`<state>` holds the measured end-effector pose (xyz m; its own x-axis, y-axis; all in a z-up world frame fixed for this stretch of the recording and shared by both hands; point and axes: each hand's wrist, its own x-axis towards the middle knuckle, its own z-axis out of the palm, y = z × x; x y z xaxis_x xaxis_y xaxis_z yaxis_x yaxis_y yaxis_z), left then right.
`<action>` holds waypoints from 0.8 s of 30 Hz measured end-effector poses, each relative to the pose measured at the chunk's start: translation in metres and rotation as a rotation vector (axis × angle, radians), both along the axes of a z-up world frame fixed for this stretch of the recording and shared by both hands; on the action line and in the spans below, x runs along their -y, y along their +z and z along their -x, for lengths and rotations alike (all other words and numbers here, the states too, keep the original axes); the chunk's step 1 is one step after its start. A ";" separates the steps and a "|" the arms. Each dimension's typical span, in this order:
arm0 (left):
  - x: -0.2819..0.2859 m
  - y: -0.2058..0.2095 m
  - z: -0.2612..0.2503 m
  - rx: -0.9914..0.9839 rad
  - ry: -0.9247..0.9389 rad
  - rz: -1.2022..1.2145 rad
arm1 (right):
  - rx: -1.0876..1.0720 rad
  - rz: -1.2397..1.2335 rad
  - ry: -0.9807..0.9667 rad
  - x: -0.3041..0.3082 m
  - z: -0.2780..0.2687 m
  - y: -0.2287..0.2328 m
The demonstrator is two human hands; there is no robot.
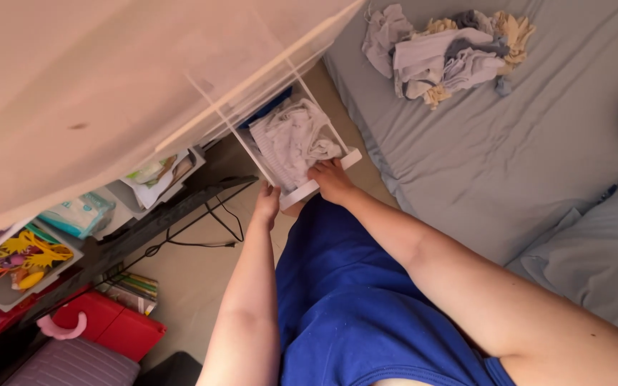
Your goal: Organizing and folding small clothes and towels into a plastic drawer unit.
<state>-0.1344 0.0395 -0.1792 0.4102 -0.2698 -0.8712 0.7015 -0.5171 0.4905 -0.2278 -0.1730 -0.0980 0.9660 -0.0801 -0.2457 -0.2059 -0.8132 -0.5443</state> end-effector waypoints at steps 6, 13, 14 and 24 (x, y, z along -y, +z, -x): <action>0.014 0.017 -0.005 0.289 -0.230 -0.336 | 0.139 -0.228 -0.048 0.019 -0.013 0.059; 0.023 0.026 -0.016 0.357 -0.140 -0.023 | 0.396 -0.118 -0.578 0.074 -0.040 -0.014; 0.021 0.021 -0.014 0.374 -0.138 0.011 | 0.339 -0.179 -0.614 0.084 -0.049 -0.045; 0.025 0.084 -0.047 0.202 -0.629 -0.359 | -0.056 -0.286 -0.519 0.072 -0.076 0.029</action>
